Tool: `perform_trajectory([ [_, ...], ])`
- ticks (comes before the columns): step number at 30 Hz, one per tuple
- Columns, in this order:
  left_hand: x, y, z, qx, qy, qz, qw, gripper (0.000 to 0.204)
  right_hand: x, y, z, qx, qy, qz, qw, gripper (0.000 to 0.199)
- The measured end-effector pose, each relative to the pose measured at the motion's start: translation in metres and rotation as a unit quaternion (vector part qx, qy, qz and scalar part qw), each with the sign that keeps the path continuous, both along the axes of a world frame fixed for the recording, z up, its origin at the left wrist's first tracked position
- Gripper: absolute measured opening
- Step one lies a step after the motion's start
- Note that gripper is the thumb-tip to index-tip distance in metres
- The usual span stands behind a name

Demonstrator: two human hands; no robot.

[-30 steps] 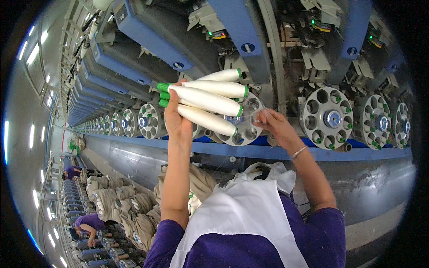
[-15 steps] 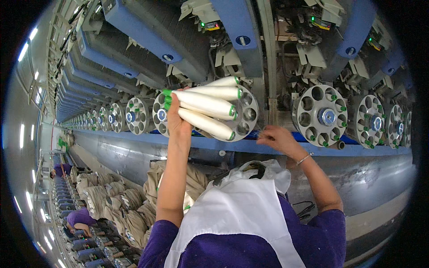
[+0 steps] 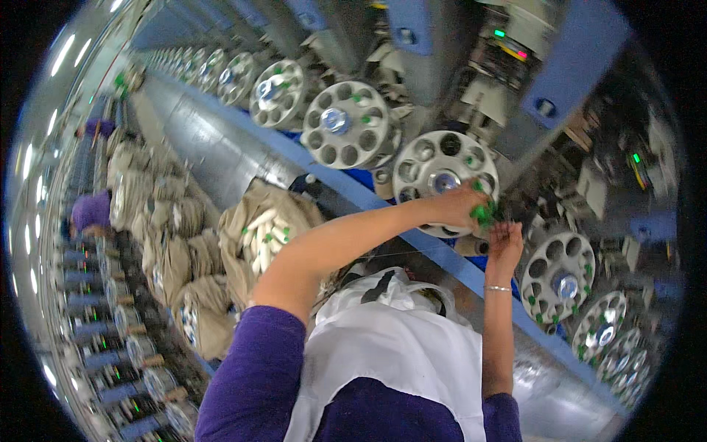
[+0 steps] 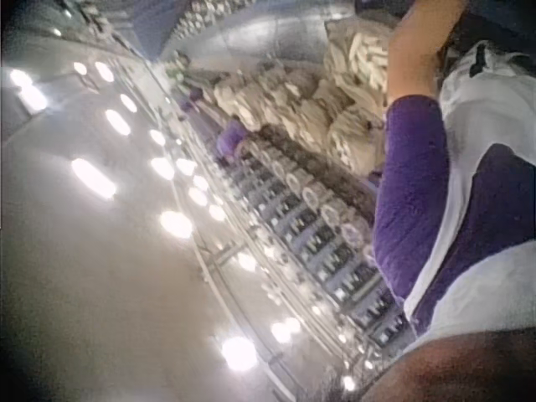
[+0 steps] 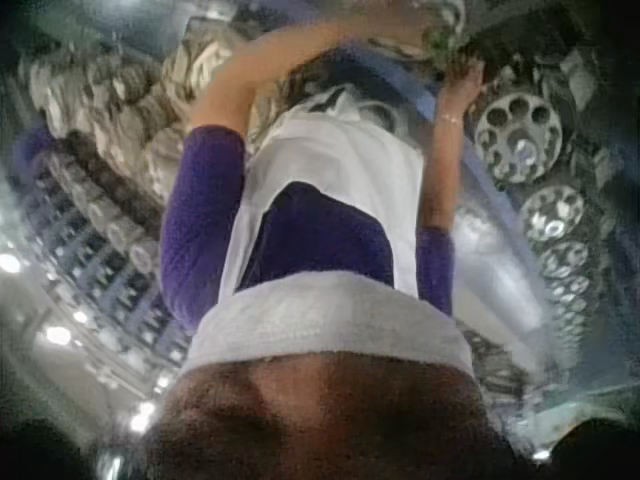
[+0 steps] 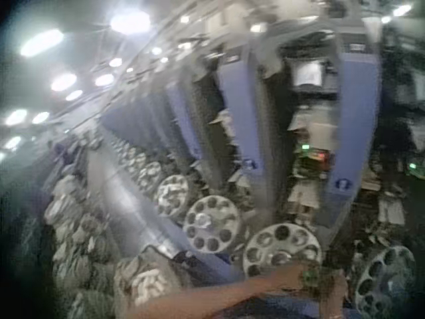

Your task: The person loads white thread spools with green ends into slots on spinning textile machines. They retrieve spools from sacks and a basket, place them into machine holders, and occasionally adjust machine components. The person walks along the machine rows to service multiple units.

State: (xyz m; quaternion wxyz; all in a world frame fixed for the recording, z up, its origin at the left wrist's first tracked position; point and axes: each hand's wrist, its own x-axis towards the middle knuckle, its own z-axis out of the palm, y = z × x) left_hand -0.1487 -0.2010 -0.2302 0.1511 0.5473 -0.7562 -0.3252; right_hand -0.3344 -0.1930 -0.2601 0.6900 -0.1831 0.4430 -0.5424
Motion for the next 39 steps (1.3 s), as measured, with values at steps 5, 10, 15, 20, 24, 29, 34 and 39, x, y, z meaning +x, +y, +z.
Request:
perform_trajectory([
  [5, 0.051, 0.031, -0.019, 0.013, 0.023, -0.101, 0.995, 0.061, 0.016, 0.006, -0.001, -0.002, 0.04, 0.102, 0.994, 0.033],
  [10, 0.06, 0.064, -0.008, -0.117, 0.155, 0.071, 0.978, 0.085, 0.037, 0.006, 0.023, -0.101, 0.141, 0.185, 0.967, 0.03],
  [15, 0.077, 0.043, 0.031, -0.047, 0.288, -0.046, 0.955, 0.053, 0.094, -0.018, 0.113, -0.279, 0.223, 0.305, 0.883, 0.031],
  [20, 0.132, 0.038, 0.06, -0.043, 0.562, -0.006, 0.826, 0.041, 0.128, -0.054, 0.14, -0.372, 0.33, 0.258, 0.829, 0.026],
  [24, 0.148, 0.07, 0.021, -0.191, 0.224, 0.221, 0.93, 0.049, 0.142, -0.045, 0.067, -0.36, 0.691, 0.375, 0.503, 0.018],
  [29, 0.15, 0.203, -0.064, 0.187, 0.124, 0.309, 0.924, 0.059, 0.125, -0.039, 0.07, -0.466, 0.725, 0.209, 0.462, 0.028],
  [34, 0.1, 0.235, -0.101, -0.062, 0.179, 0.361, 0.913, 0.028, 0.138, 0.004, 0.054, -0.551, 0.655, 0.437, 0.277, 0.038],
  [39, 0.107, 0.242, -0.107, -0.134, 0.091, 0.26, 0.952, 0.027, 0.128, 0.003, 0.01, -0.493, 0.534, 0.624, 0.286, 0.013],
])
